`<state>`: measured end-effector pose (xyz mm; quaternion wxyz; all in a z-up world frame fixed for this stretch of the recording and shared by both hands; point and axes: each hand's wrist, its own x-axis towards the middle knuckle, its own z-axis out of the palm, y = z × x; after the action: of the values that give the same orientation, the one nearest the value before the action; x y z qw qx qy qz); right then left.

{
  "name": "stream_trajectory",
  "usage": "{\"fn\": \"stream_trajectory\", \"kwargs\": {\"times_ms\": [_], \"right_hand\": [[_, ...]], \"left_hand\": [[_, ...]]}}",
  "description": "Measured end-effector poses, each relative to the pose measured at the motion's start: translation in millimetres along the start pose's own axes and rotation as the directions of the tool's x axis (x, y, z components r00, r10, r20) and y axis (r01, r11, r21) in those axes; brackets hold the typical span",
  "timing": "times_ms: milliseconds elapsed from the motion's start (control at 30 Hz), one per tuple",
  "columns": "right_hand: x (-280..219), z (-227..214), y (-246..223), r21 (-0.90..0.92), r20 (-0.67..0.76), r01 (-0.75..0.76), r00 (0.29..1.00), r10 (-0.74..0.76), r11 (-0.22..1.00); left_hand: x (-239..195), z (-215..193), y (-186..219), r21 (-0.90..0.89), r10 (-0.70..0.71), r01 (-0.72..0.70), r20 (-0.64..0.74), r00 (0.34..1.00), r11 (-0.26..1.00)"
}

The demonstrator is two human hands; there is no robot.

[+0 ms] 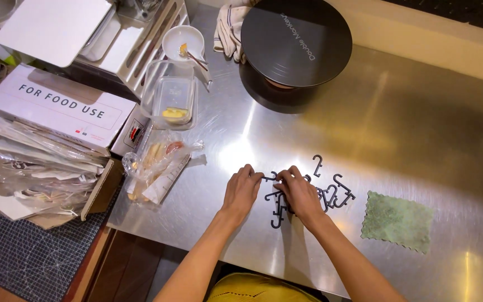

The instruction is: Hanging several small plastic hooks onto a black pegboard mounted above a workbench.

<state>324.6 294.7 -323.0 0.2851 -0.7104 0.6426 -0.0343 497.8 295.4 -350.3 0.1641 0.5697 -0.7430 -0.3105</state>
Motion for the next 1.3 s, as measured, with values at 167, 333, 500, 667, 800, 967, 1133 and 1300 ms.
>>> {"fn": "stream_trajectory", "kwargs": {"times_ms": [167,333,500,667,800,967,1133,1300], "right_hand": [[-1,-2,-10,-0.012,-0.042,-0.063,0.997,0.063,0.998],[-4,5,-9,-0.049,-0.054,-0.085,0.995,0.082,0.995],[1,14,-1,-0.153,-0.062,-0.123,0.991,0.115,0.981],[2,8,-12,-0.119,-0.07,-0.105,0.993,0.098,0.987],[4,2,-29,-0.085,-0.098,-0.08,0.993,0.071,0.993],[30,-4,-36,0.019,-0.115,-0.029,0.993,0.031,0.999],[64,-14,-54,-0.005,-0.049,0.098,0.994,-0.099,0.995],[103,7,-38,-0.066,0.009,0.136,0.991,-0.136,0.989]], "left_hand": [[3,-16,-21,0.032,0.02,-0.019,-0.026,0.999,0.999],[-1,-1,-35,0.074,0.151,-0.141,-0.169,0.974,0.987],[-21,-28,-41,0.07,0.154,-0.14,-0.273,0.95,0.988],[-34,-47,-64,-0.027,0.102,-0.113,-0.256,0.961,0.993],[-35,-43,-74,0.0,0.166,-0.167,-0.137,0.977,0.986],[-37,-45,-80,-0.004,0.13,-0.131,-0.091,0.987,0.991],[-35,-44,-88,-0.019,0.061,-0.061,0.005,0.998,0.998],[-31,-57,-84,0.053,0.103,-0.102,-0.028,0.994,0.993]]}}
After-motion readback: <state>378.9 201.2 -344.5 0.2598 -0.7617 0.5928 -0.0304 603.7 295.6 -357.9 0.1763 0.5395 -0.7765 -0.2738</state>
